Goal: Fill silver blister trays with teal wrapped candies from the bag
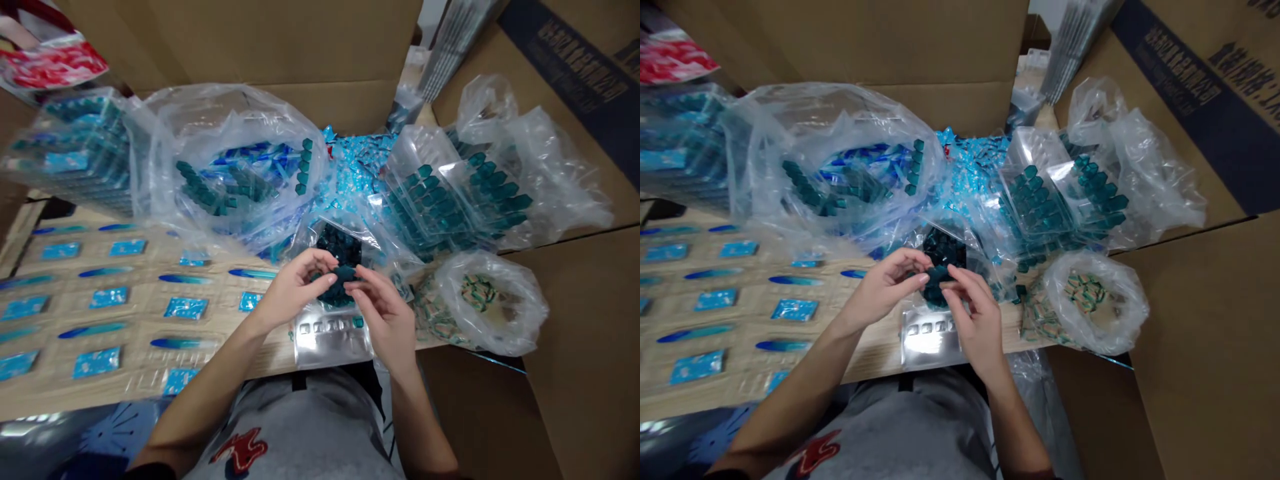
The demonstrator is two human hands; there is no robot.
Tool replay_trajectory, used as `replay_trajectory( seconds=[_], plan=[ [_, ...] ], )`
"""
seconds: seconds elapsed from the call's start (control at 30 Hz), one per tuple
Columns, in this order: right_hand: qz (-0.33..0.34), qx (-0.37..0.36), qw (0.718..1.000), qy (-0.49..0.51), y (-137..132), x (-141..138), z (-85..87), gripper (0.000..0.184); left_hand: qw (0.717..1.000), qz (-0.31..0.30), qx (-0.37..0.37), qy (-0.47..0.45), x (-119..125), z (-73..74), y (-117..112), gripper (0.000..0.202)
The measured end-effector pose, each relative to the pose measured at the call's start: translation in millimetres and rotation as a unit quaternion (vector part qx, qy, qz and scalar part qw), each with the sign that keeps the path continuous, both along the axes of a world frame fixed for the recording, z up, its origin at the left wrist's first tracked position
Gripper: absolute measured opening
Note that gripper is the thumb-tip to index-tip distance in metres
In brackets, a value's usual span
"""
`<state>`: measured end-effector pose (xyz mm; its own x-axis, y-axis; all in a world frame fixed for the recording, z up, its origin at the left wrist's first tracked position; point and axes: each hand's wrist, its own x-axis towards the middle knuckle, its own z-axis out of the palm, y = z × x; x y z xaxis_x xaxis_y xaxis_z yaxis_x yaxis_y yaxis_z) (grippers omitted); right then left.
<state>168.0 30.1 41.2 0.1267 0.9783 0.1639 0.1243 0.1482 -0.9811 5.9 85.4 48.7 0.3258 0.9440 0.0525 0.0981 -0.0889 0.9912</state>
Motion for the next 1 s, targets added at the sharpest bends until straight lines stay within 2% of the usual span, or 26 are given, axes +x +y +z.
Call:
replay_trajectory(
  seconds=[0.1,0.3,0.47,0.57,0.67,0.7,0.77,0.87,0.93,1.0],
  plan=[
    [0.01,0.003,1.0,0.008,11.4,-9.8,-1.1,0.029,0.999,-0.003,-0.02,-0.032,3.0,4.0,-5.8,0.014],
    [-0.077,-0.003,0.995,0.071,11.2,-17.4,-9.0,0.037,0.992,0.05,0.101,0.053,8.3,0.6,-6.9,0.008],
    [-0.108,0.013,0.994,0.032,13.1,-12.9,-10.8,0.026,0.984,0.018,0.136,0.112,6.9,-7.9,-0.1,0.015],
    [-0.095,-0.038,0.99,0.093,14.1,-7.5,-8.7,0.025,0.958,0.031,0.181,0.22,3.4,-11.9,3.6,0.022],
    [-0.038,-0.08,0.974,0.209,11.4,-4.1,-5.1,0.023,0.918,0.07,0.241,0.306,1.2,-6.2,-0.1,0.022],
    [-0.022,-0.083,0.97,0.229,9.5,-3.8,-3.6,0.022,0.918,0.069,0.255,0.296,0.9,-1.7,-3.4,0.02],
    [-0.005,-0.078,0.971,0.227,4.2,-4.0,-0.4,0.023,0.94,0.036,0.256,0.223,0.4,9.3,-12.1,0.017],
    [-0.011,-0.048,0.988,0.148,-7.3,-4.7,4.2,0.032,0.969,-0.045,0.202,0.136,-1.5,23.5,-26.2,0.019],
    [-0.016,-0.021,0.996,0.087,-16.2,-4.1,6.6,0.038,0.976,-0.074,0.164,0.122,-4.2,26.8,-34.4,0.021],
    [0.011,-0.011,0.999,0.043,-24.7,-2.9,8.2,0.037,0.984,-0.08,0.127,0.098,-7.5,24.8,-42.0,0.018]
  ],
)
